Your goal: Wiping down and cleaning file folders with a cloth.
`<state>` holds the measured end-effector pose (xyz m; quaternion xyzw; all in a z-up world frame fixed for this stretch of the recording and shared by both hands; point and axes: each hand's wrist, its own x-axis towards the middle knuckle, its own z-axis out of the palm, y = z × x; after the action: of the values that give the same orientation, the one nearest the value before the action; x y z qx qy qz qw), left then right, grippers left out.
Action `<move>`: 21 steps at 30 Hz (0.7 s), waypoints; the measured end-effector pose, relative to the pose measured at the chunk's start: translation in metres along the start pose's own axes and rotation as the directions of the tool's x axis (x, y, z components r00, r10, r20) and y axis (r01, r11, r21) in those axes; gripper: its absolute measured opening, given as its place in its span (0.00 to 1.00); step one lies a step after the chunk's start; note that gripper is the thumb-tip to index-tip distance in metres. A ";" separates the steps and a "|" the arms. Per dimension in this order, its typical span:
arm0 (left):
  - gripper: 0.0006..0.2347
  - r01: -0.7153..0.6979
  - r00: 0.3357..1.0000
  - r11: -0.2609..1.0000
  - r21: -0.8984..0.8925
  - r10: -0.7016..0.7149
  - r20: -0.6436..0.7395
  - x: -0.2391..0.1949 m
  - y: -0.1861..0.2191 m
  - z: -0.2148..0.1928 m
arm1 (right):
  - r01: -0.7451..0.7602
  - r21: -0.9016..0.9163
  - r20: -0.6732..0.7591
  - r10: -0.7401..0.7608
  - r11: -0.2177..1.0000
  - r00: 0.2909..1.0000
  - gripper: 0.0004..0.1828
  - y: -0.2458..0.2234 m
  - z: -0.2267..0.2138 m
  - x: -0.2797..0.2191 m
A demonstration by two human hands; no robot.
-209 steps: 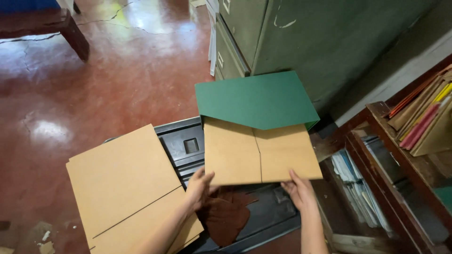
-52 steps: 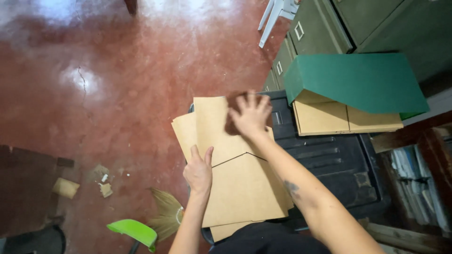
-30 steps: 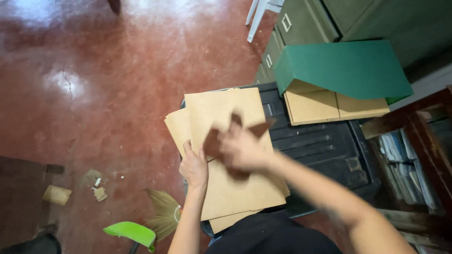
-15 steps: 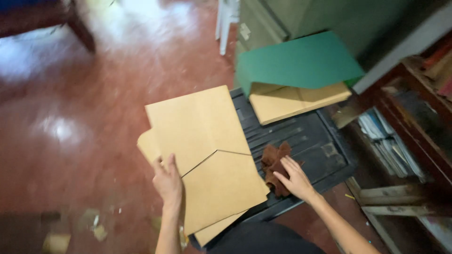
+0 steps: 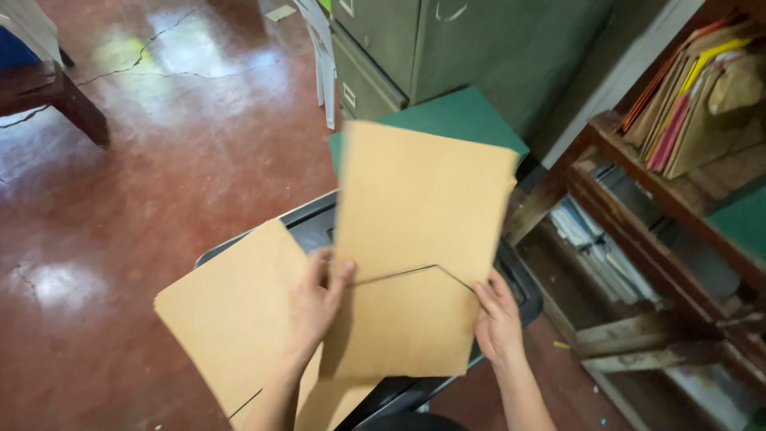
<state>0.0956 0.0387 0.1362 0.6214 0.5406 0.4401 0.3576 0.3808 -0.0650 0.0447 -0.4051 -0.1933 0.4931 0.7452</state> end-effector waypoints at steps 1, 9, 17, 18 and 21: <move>0.15 0.123 0.976 0.987 0.108 -0.140 0.165 0.002 -0.009 0.013 | 0.044 0.010 -0.114 -0.043 0.999 0.993 0.22 -0.005 -0.009 0.003; 0.12 0.677 0.734 0.551 -0.488 -0.461 0.498 -0.022 -0.064 0.126 | 0.156 0.062 -0.508 -0.103 0.986 0.855 0.28 0.035 -0.132 0.039; 0.37 0.596 0.746 0.802 -0.035 -0.537 0.395 -0.032 -0.110 0.192 | 0.142 0.160 -0.587 -0.022 0.977 0.809 0.26 0.089 -0.106 0.065; 0.37 0.600 0.746 0.799 -0.037 -0.543 0.385 -0.030 -0.116 0.193 | 0.132 0.161 -0.581 -0.014 0.978 0.814 0.26 0.091 -0.099 0.068; 0.38 0.455 0.871 0.888 -0.072 -0.426 0.245 -0.018 -0.135 0.195 | -0.012 0.213 -0.544 0.129 0.977 0.829 0.25 0.090 -0.070 0.075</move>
<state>0.2288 0.0485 -0.0603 0.5029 0.5955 0.3080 0.5456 0.4102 -0.0103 -0.0772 -0.4602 0.0969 0.3988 0.7872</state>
